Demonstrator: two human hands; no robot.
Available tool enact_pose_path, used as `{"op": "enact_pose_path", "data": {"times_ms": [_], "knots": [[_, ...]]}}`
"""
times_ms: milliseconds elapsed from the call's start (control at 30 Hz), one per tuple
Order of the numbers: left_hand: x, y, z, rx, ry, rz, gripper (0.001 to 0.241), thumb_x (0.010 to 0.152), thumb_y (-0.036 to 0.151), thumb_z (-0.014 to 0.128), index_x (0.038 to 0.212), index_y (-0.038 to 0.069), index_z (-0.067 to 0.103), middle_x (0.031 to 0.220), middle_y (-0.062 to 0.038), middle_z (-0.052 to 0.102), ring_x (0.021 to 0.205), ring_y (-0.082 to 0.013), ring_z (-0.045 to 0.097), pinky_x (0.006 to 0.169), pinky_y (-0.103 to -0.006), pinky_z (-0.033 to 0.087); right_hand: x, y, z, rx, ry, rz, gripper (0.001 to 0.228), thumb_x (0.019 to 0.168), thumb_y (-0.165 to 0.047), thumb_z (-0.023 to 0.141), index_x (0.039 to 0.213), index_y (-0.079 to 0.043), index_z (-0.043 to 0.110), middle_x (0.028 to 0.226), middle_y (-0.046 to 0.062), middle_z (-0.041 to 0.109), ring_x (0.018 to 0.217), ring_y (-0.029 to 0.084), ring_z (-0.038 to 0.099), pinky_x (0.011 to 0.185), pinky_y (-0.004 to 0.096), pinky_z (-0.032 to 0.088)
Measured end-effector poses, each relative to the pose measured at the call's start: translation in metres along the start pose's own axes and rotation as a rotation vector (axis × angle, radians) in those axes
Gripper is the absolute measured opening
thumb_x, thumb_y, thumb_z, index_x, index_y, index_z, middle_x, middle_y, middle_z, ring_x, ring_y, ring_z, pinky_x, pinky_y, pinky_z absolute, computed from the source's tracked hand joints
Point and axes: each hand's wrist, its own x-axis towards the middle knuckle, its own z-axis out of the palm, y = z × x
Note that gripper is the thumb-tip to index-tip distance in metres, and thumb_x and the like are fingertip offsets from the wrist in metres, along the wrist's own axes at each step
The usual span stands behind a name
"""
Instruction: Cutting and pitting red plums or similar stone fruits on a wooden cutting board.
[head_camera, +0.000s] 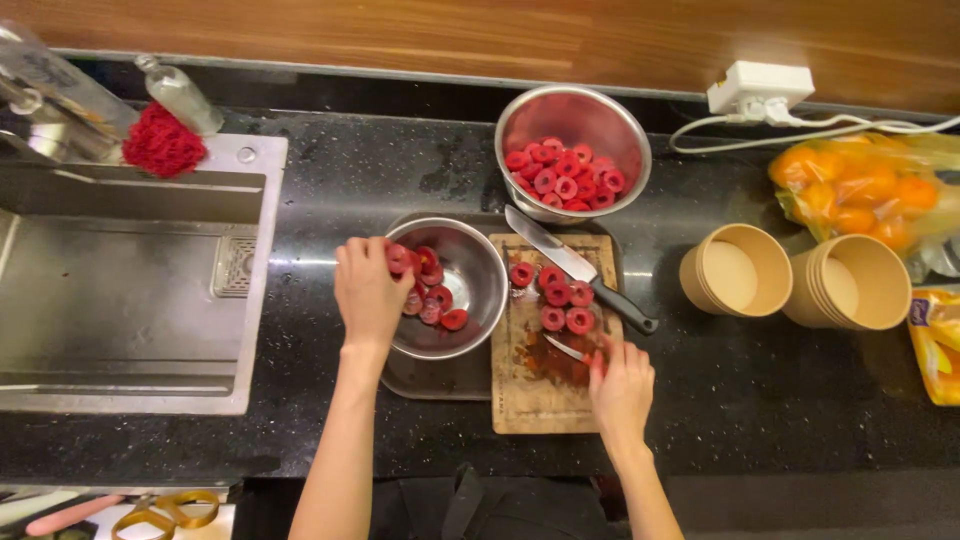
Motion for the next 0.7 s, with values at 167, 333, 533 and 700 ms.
{"op": "enact_pose_path", "data": {"times_ms": [167,333,533,700], "knots": [[-0.018,0.022,-0.031,-0.294,0.055,-0.135,0.048,0.073,0.012,0.088,0.111,0.001,0.062,0.112,-0.013,0.057,0.101,-0.0281,0.06,0.088,-0.0386,0.053,-0.028,0.023,-0.007,-0.018,-0.046,-0.078,0.037,0.087,-0.014,0.07,0.122,-0.001,0.066,0.113,0.014,0.065,0.103,0.034,0.06,0.088,0.044,0.049],[-0.077,0.128,-0.075,-0.779,-0.273,-0.114,0.05,0.071,0.013,0.085,0.115,0.003,0.065,0.106,-0.011,0.065,0.085,-0.0186,0.07,0.073,-0.0305,0.057,-0.031,0.04,-0.003,0.013,-0.084,-0.163,0.024,0.09,-0.015,0.069,0.111,-0.004,0.064,0.11,0.013,0.065,0.102,0.034,0.062,0.088,0.042,0.051],[-0.164,0.127,0.082,-0.738,-0.336,0.04,0.052,0.076,0.01,0.082,0.123,0.002,0.062,0.116,-0.016,0.066,0.103,-0.0289,0.066,0.089,-0.0362,0.056,-0.038,0.032,-0.058,0.28,-0.23,0.129,0.019,0.1,-0.015,0.057,0.116,-0.007,0.062,0.103,0.017,0.071,0.087,0.04,0.068,0.072,0.047,0.054],[-0.166,0.13,0.097,-0.732,-0.319,0.03,0.053,0.076,0.011,0.084,0.123,0.002,0.063,0.121,-0.016,0.065,0.111,-0.0301,0.064,0.092,-0.0371,0.056,-0.037,0.019,-0.085,0.185,-0.26,-0.007,0.017,0.102,-0.024,0.057,0.108,-0.012,0.068,0.092,0.013,0.071,0.078,0.039,0.069,0.063,0.048,0.053]]}}
